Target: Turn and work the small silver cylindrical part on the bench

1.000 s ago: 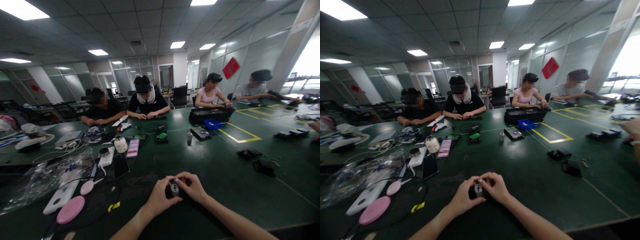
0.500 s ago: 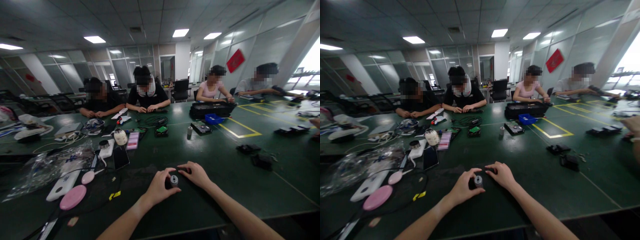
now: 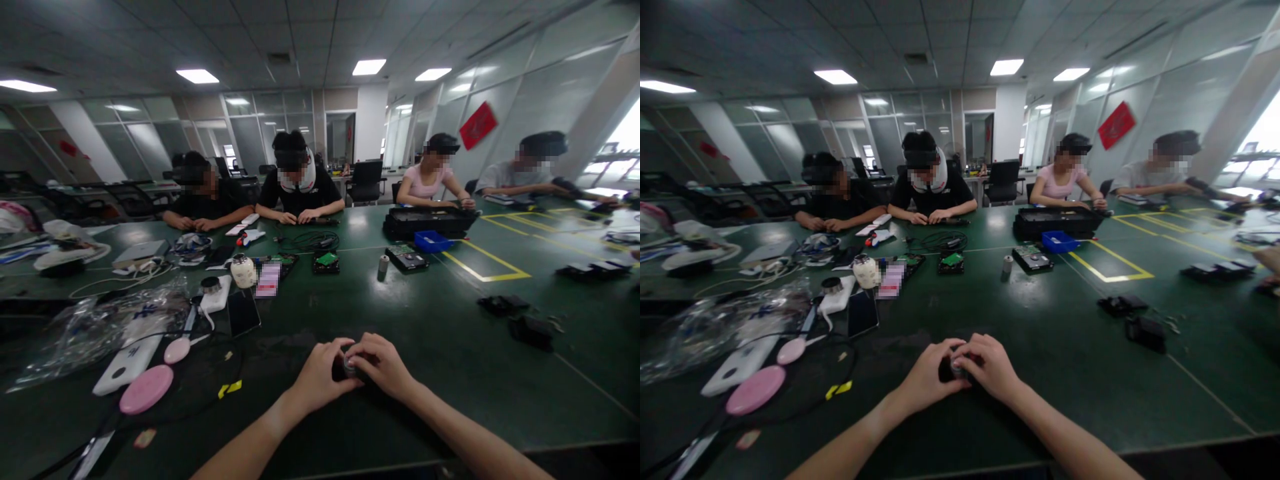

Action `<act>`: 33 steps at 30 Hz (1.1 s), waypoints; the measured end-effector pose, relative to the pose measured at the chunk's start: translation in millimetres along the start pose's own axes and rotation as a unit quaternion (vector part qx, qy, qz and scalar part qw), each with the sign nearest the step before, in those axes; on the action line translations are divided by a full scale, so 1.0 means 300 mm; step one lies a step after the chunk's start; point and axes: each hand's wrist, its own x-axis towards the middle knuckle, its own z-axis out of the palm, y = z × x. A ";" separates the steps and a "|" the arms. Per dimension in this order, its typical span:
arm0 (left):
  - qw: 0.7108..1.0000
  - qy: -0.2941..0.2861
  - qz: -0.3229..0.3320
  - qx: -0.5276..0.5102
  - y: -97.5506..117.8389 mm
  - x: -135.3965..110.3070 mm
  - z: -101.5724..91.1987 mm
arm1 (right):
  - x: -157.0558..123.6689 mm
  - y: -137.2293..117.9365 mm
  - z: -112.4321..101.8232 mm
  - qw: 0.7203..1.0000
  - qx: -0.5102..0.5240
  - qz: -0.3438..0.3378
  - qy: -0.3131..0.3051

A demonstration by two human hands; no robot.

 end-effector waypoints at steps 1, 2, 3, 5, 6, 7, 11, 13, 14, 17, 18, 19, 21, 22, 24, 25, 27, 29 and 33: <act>1.000 0.000 0.004 0.001 0.000 0.000 0.000 | 0.000 0.001 0.001 1.000 -0.013 -0.009 0.002; 1.000 0.000 0.008 0.002 0.000 -0.001 0.000 | 0.001 0.004 0.000 1.000 -0.025 -0.016 0.005; 1.000 0.000 0.011 0.004 0.001 -0.001 -0.001 | 0.002 0.008 -0.002 0.999 -0.035 -0.024 0.009; 1.000 -0.002 0.018 0.009 0.001 -0.001 -0.001 | 0.004 0.018 -0.006 0.998 -0.047 -0.035 0.012; 1.000 -0.002 0.022 0.012 0.001 0.000 -0.001 | 0.005 0.022 -0.007 0.998 -0.049 -0.038 0.010; 1.000 -0.002 0.026 0.017 0.001 0.001 0.000 | 0.006 0.026 -0.008 0.998 -0.047 -0.039 0.005; 0.998 -0.008 0.043 0.035 -0.003 0.005 0.006 | 0.008 0.027 -0.004 0.999 -0.034 -0.031 0.003; 0.998 -0.009 0.046 0.043 -0.004 0.006 0.008 | 0.008 0.022 -0.001 0.999 -0.028 -0.027 0.017; 0.998 -0.008 0.045 0.045 -0.003 0.006 0.008 | 0.008 0.018 0.001 0.999 -0.024 -0.025 0.025; 0.998 -0.006 0.043 0.046 0.001 0.007 0.005 | 0.010 0.008 0.005 0.999 -0.015 -0.016 0.027; 0.998 -0.008 0.044 0.044 0.002 0.008 0.003 | 0.011 0.006 0.006 1.000 -0.013 -0.014 0.021; 0.998 -0.011 0.046 0.041 0.004 0.008 0.002 | 0.011 0.005 0.007 1.000 -0.011 -0.010 0.013; 0.998 -0.015 0.048 0.037 0.005 0.010 0.000 | 0.012 0.005 0.006 1.000 -0.006 0.000 -0.001; 0.998 -0.017 0.048 0.038 0.006 0.011 0.000 | 0.011 0.005 0.005 1.000 -0.004 0.005 -0.007; 0.998 -0.018 0.044 0.041 0.005 0.013 -0.001 | 0.007 0.007 0.001 1.000 0.000 0.010 -0.008; 0.998 -0.018 0.041 0.043 0.005 0.013 -0.001 | 0.004 0.009 -0.002 1.000 0.002 0.012 0.000; 0.998 -0.019 0.036 0.046 0.004 0.013 -0.002 | -0.002 0.010 -0.009 0.999 0.006 0.020 0.030; 0.998 -0.020 0.035 0.045 0.005 0.011 -0.004 | -0.006 0.007 -0.017 0.998 0.012 0.027 0.060; 0.999 -0.021 0.028 0.032 0.011 0.011 -0.011 | -0.007 -0.016 -0.031 0.997 0.016 -0.009 0.072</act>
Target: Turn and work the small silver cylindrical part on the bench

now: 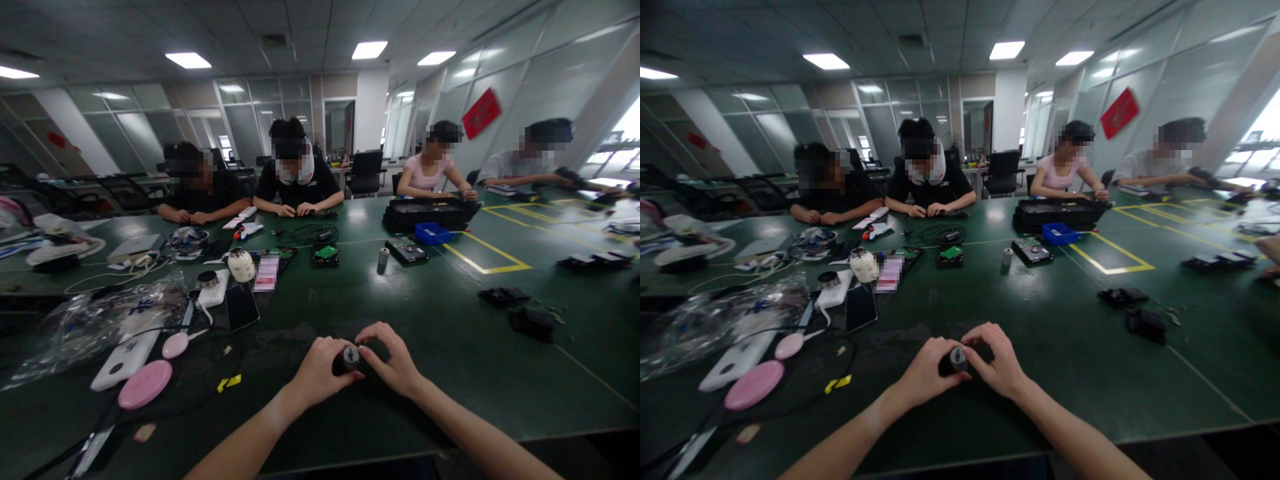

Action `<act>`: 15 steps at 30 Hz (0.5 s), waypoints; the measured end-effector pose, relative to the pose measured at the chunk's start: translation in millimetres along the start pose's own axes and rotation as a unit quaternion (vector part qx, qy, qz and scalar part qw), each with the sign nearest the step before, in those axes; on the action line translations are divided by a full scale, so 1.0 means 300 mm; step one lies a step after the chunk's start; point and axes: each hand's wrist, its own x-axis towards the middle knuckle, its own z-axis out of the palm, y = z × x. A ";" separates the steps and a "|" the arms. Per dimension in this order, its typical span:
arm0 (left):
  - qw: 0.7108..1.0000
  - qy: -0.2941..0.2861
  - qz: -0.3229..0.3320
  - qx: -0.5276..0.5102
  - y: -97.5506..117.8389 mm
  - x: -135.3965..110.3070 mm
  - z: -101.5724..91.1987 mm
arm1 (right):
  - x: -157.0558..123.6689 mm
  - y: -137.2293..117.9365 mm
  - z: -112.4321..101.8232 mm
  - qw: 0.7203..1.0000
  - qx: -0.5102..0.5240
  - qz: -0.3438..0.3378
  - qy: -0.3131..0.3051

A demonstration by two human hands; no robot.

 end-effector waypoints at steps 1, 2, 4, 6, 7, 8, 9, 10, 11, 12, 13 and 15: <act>1.000 -0.001 -0.002 -0.003 0.001 0.000 -0.001 | 0.001 -0.007 -0.001 1.000 -0.002 -0.016 -0.003; 1.000 -0.001 -0.003 -0.005 0.001 0.001 -0.002 | 0.002 -0.014 -0.002 1.000 -0.004 -0.030 -0.009; 1.000 0.005 -0.003 0.003 0.000 0.000 -0.001 | 0.003 -0.025 0.000 0.999 -0.006 -0.048 -0.023; 1.000 0.018 -0.004 0.022 -0.003 0.000 0.002 | 0.002 -0.028 0.006 0.998 -0.002 -0.050 -0.032; 0.999 0.026 -0.007 0.030 -0.004 -0.001 0.004 | 0.002 -0.028 0.011 0.999 0.002 -0.045 -0.029; 0.999 0.033 -0.009 0.036 -0.006 -0.002 0.005 | 0.002 -0.027 0.015 0.999 0.007 -0.039 -0.021; 0.998 0.038 -0.011 0.039 -0.007 -0.002 0.007 | 0.002 -0.025 0.020 0.999 0.011 -0.032 -0.012; 0.998 0.041 -0.011 0.040 -0.008 -0.003 0.008 | 0.003 -0.022 0.025 1.000 0.016 -0.027 -0.002; 0.998 0.042 -0.010 0.040 -0.009 -0.003 0.008 | 0.003 -0.019 0.028 0.999 0.021 -0.025 0.004; 0.998 0.041 -0.007 0.041 -0.010 -0.003 0.008 | 0.004 -0.015 0.029 0.999 0.025 -0.024 0.010; 0.998 0.040 -0.004 0.041 -0.010 -0.003 0.007 | 0.005 -0.010 0.029 0.999 0.026 -0.023 0.015; 0.998 0.036 0.000 0.042 -0.009 -0.003 0.003 | 0.007 0.005 0.022 0.999 0.015 -0.011 0.034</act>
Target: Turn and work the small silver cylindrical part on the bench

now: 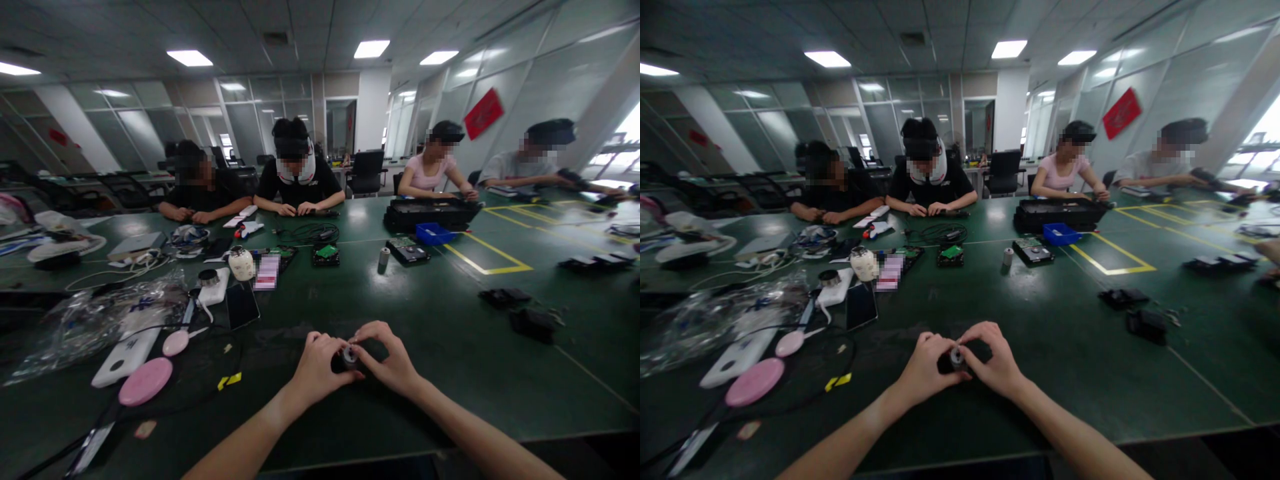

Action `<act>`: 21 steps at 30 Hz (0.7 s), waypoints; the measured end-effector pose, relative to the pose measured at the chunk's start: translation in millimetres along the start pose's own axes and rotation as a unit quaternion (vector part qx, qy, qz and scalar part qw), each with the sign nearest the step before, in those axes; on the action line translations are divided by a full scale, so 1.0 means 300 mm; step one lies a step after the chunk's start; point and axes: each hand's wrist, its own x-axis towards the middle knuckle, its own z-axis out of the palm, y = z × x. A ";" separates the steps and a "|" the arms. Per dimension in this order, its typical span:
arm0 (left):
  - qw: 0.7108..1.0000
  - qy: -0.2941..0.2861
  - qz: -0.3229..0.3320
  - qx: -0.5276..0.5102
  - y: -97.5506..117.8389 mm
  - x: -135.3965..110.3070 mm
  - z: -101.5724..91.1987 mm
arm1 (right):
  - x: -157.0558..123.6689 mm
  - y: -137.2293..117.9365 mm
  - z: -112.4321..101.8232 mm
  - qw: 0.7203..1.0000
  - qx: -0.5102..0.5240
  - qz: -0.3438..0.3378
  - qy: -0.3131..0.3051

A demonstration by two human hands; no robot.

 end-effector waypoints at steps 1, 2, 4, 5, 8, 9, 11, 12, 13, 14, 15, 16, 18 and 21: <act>1.000 -0.002 0.001 0.000 0.001 0.001 -0.002 | 0.001 0.011 -0.006 1.000 -0.015 0.010 0.012; 1.000 -0.003 0.001 -0.001 0.001 0.001 -0.004 | 0.002 0.024 -0.014 0.999 -0.035 0.022 0.020; 1.000 -0.006 0.001 -0.003 0.003 0.001 -0.006 | 0.001 0.053 -0.030 0.996 -0.080 0.042 0.018; 1.000 -0.007 0.000 -0.003 0.004 0.000 -0.006 | -0.001 0.067 -0.037 0.994 -0.100 0.051 0.005; 1.000 -0.010 -0.003 0.007 0.003 -0.003 0.002 | -0.014 0.104 -0.048 0.987 -0.135 0.074 -0.045; 1.000 -0.010 -0.003 0.013 0.002 -0.004 0.006 | -0.019 0.114 -0.048 0.985 -0.141 0.081 -0.059; 1.000 -0.005 -0.007 0.024 -0.003 -0.005 0.014 | -0.028 0.130 -0.046 0.982 -0.139 0.087 -0.094; 1.000 -0.007 -0.007 0.026 -0.005 -0.005 0.017 | -0.031 0.135 -0.044 0.981 -0.136 0.091 -0.104; 1.000 -0.010 -0.006 0.026 -0.006 -0.005 0.019 | -0.033 0.140 -0.042 0.980 -0.133 0.096 -0.111; 1.000 -0.013 -0.006 0.025 -0.007 -0.005 0.019 | -0.033 0.143 -0.041 0.980 -0.132 0.100 -0.115; 1.000 -0.016 -0.005 0.023 -0.008 -0.005 0.018 | -0.033 0.144 -0.040 0.979 -0.131 0.105 -0.115; 1.000 -0.018 -0.004 0.021 -0.008 -0.005 0.016 | -0.033 0.145 -0.039 0.979 -0.131 0.110 -0.114; 1.000 -0.017 -0.004 0.019 -0.007 -0.005 0.011 | -0.031 0.144 -0.042 0.978 -0.130 0.121 -0.110; 1.000 -0.013 -0.002 0.020 -0.006 -0.004 0.006 | -0.031 0.146 -0.054 0.978 -0.128 0.131 -0.103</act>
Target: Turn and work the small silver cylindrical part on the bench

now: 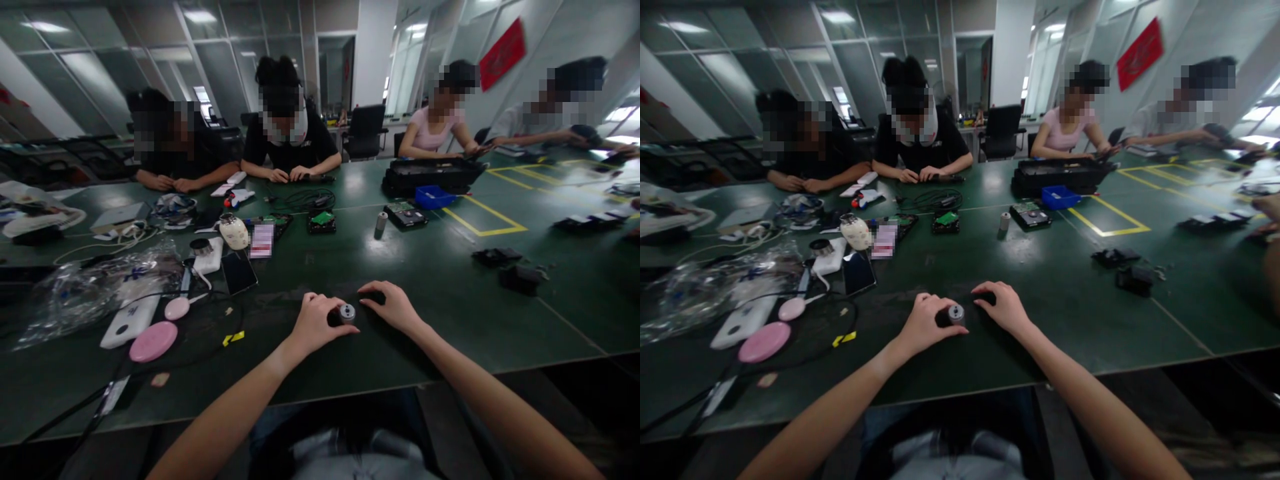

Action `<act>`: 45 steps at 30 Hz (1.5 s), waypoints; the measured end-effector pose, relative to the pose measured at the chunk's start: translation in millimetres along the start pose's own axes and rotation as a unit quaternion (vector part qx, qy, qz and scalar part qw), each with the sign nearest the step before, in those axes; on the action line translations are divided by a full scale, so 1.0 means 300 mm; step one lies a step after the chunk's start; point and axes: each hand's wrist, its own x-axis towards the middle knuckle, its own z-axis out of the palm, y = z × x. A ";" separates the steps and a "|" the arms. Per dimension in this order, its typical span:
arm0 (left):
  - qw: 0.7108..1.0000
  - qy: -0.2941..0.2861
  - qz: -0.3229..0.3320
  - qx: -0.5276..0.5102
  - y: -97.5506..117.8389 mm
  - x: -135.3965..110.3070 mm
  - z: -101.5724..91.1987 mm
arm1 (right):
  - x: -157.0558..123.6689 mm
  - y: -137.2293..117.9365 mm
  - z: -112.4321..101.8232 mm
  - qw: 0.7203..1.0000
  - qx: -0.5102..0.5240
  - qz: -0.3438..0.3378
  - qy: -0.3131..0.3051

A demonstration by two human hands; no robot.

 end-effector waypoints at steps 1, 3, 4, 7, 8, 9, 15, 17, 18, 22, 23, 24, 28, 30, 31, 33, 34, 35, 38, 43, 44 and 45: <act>1.000 0.002 0.001 0.000 0.000 0.000 0.000 | -0.001 0.004 -0.004 1.000 0.002 0.002 0.000; 1.000 0.003 0.001 -0.004 -0.001 0.002 0.002 | -0.004 0.012 -0.011 1.000 0.008 0.009 0.000; 1.000 0.003 0.000 -0.006 -0.001 0.002 0.003 | -0.005 0.017 -0.014 1.000 0.010 0.014 0.000; 1.000 -0.002 -0.006 -0.013 -0.001 0.005 0.007 | -0.007 0.023 -0.018 0.999 0.019 0.027 -0.005; 1.000 -0.003 -0.008 -0.014 -0.001 0.006 0.007 | -0.007 0.022 -0.018 0.999 0.020 0.028 -0.007; 1.000 -0.004 -0.008 -0.015 0.000 0.006 0.007 | -0.007 0.019 -0.017 0.999 0.021 0.027 -0.007; 1.000 0.000 0.001 -0.013 0.002 0.006 0.002 | -0.004 -0.016 -0.012 0.996 0.090 -0.005 0.029; 1.000 0.000 0.002 -0.012 0.001 0.005 0.000 | -0.004 -0.033 -0.009 0.988 0.148 -0.005 0.045; 1.000 -0.001 0.003 -0.012 0.000 0.004 0.000 | -0.005 -0.042 -0.008 0.982 0.180 -0.005 0.049; 1.000 -0.004 0.005 -0.010 -0.005 0.001 0.002 | -0.015 -0.080 -0.002 0.956 0.289 -0.024 0.052; 1.000 -0.003 0.005 -0.010 -0.006 0.001 0.003 | -0.019 -0.088 -0.001 0.950 0.307 -0.032 0.049; 1.000 -0.001 0.005 -0.011 -0.008 0.001 0.003 | -0.023 -0.096 -0.001 0.947 0.317 -0.039 0.045; 1.000 -0.001 0.015 -0.015 -0.012 0.002 0.005 | -0.032 -0.122 0.000 0.964 0.253 -0.083 0.019; 1.000 -0.004 0.017 -0.014 -0.012 0.003 0.004 | -0.032 -0.131 0.003 0.970 0.207 -0.125 0.002; 1.000 -0.005 0.017 -0.014 -0.011 0.003 0.004 | -0.030 -0.134 0.005 0.970 0.194 -0.148 -0.001; 1.000 -0.002 0.016 -0.014 -0.009 0.004 0.003 | -0.026 -0.137 0.012 0.964 0.187 -0.188 0.012; 1.000 0.000 0.017 -0.015 -0.009 0.005 0.003 | -0.024 -0.138 0.016 0.961 0.187 -0.203 0.022; 1.000 0.003 0.018 -0.016 -0.009 0.005 0.003 | -0.022 -0.137 0.019 0.959 0.185 -0.213 0.030; 1.000 0.008 0.021 -0.017 -0.010 0.005 0.007 | -0.019 -0.134 0.027 0.957 0.183 -0.222 0.034; 0.999 0.010 0.026 -0.018 -0.016 0.004 0.014 | -0.017 -0.132 0.029 0.952 0.179 -0.248 0.025; 0.999 0.010 0.026 -0.017 -0.017 0.005 0.015 | -0.017 -0.133 0.029 0.952 0.170 -0.252 0.028; 0.999 0.010 0.026 -0.016 -0.018 0.005 0.016 | -0.017 -0.135 0.028 0.953 0.160 -0.254 0.032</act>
